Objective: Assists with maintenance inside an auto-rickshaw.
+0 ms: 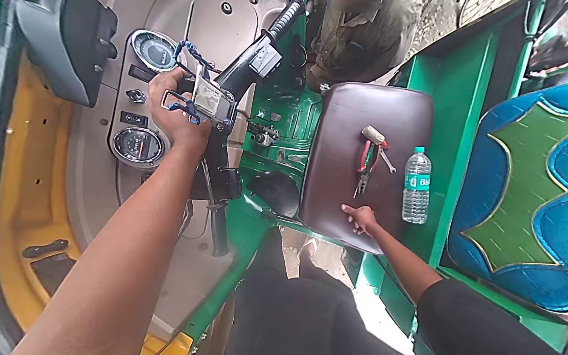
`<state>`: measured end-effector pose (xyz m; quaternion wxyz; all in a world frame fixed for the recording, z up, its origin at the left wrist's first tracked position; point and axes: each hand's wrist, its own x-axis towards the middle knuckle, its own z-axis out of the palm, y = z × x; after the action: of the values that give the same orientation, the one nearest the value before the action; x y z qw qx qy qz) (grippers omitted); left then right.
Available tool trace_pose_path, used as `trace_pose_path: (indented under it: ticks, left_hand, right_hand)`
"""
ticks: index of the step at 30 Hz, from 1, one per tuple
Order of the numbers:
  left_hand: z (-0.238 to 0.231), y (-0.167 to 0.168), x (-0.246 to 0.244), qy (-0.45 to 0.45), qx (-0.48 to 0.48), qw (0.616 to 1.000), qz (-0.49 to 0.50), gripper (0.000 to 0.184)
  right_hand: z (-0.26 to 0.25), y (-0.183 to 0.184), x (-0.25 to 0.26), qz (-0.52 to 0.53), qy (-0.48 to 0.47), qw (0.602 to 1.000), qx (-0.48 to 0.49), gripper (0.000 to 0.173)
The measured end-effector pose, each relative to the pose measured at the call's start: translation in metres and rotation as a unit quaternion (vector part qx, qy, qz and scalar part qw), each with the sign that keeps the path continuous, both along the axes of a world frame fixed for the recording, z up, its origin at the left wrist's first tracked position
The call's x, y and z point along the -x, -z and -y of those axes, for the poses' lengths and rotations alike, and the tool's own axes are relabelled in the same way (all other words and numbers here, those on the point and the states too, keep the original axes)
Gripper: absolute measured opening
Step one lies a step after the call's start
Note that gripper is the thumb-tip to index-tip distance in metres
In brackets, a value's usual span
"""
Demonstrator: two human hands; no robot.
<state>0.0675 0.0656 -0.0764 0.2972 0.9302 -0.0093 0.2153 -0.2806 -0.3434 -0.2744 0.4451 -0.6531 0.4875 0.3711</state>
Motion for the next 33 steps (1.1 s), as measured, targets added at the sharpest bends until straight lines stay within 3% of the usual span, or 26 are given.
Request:
trace_pose_path:
  ticks: [14,23,30,33]
  left_hand:
    - [0.017,-0.029,0.013,-0.047,0.004,0.997,-0.061,0.036]
    - [0.003,-0.002,0.002,0.015,0.027,1.000,0.002,0.033]
    - [0.003,-0.005,0.006,0.066,0.050,0.996,0.013,0.032]
    - [0.017,-0.021,0.014,0.057,0.070,0.996,0.009,0.031]
  right_hand:
    - [-0.003,-0.001,0.000,-0.002,0.001,1.000,0.004,0.061]
    - [0.001,-0.001,-0.001,0.001,0.011,1.000,0.003,0.060]
    - [0.003,-0.003,0.001,-0.002,0.014,1.000,-0.002,0.060]
    - [0.003,-0.002,0.000,-0.002,0.011,1.000,-0.003,0.060]
